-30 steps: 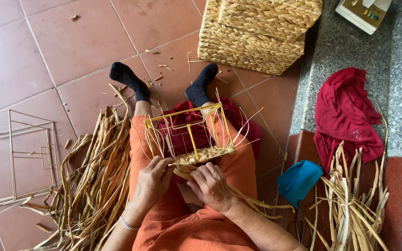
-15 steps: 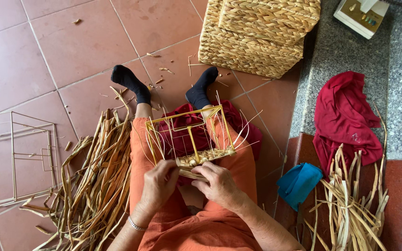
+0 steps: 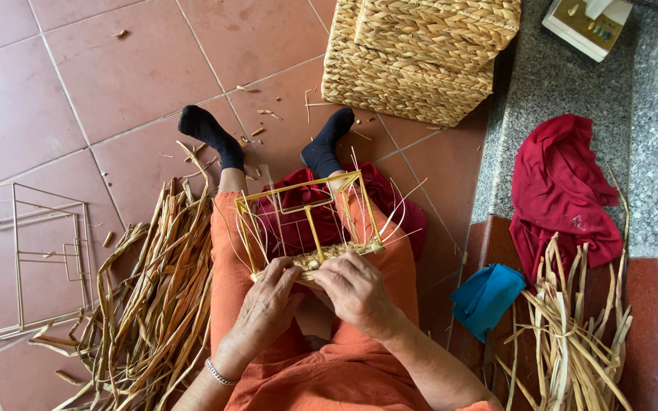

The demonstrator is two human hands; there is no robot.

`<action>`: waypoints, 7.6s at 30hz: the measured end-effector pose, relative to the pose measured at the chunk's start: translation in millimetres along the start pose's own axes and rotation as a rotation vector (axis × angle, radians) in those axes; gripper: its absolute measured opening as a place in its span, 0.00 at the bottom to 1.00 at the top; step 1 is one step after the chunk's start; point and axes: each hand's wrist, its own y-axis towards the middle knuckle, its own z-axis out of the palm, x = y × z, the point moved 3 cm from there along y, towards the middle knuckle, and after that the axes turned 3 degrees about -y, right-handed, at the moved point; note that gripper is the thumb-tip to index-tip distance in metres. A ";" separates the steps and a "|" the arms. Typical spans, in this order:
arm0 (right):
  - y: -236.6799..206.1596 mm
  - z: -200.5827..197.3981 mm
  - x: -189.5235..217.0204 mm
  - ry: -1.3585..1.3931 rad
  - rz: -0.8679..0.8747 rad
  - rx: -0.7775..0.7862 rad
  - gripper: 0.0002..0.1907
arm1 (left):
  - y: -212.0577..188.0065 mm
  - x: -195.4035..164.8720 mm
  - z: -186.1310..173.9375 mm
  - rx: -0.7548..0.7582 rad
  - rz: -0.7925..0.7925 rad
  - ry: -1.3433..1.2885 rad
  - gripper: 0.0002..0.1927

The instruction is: The person sits on the floor weaving dried palm strips around a bamboo frame to form a basket. They select strips from a pile beside them, fold and weave them over the frame's ribs, and press the woven rows tight by hand.

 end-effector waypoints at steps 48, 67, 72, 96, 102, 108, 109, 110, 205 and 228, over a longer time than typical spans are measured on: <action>-50.1 22.6 -11.1 -0.110 0.194 0.182 0.18 | 73.3 68.9 19.0 0.275 -0.538 -0.427 0.06; -16.9 33.6 -57.2 -0.019 0.385 0.182 0.06 | 28.9 -0.5 5.7 -0.240 0.041 -0.043 0.11; -16.9 6.8 -66.1 -0.059 0.418 0.389 0.11 | 40.2 6.2 45.9 0.024 -0.069 0.161 0.13; -13.3 79.4 -111.8 0.364 0.608 0.315 0.11 | 56.6 39.6 37.1 -0.175 -0.673 -0.407 0.12; -12.9 115.9 -138.3 0.996 0.828 0.534 0.17 | 66.2 53.4 57.8 -0.058 -0.359 -0.026 0.10; -15.6 115.4 -145.4 1.018 0.943 0.530 0.16 | 61.0 58.3 62.4 0.207 -0.379 0.073 0.12; -17.2 112.9 -146.2 0.858 0.958 0.553 0.14 | 58.1 56.1 59.0 0.200 -0.349 0.049 0.12; -17.8 108.2 -145.8 0.574 0.879 0.566 0.12 | 55.0 52.8 56.8 0.194 -0.322 0.024 0.11; -141.2 -57.4 -57.5 1.595 0.893 -0.477 0.17 | 20.9 21.1 55.5 -0.014 -0.023 0.255 0.11; -180.6 -35.1 -33.7 0.004 0.772 0.145 0.18 | 34.8 -11.8 53.3 -0.027 0.309 0.307 0.16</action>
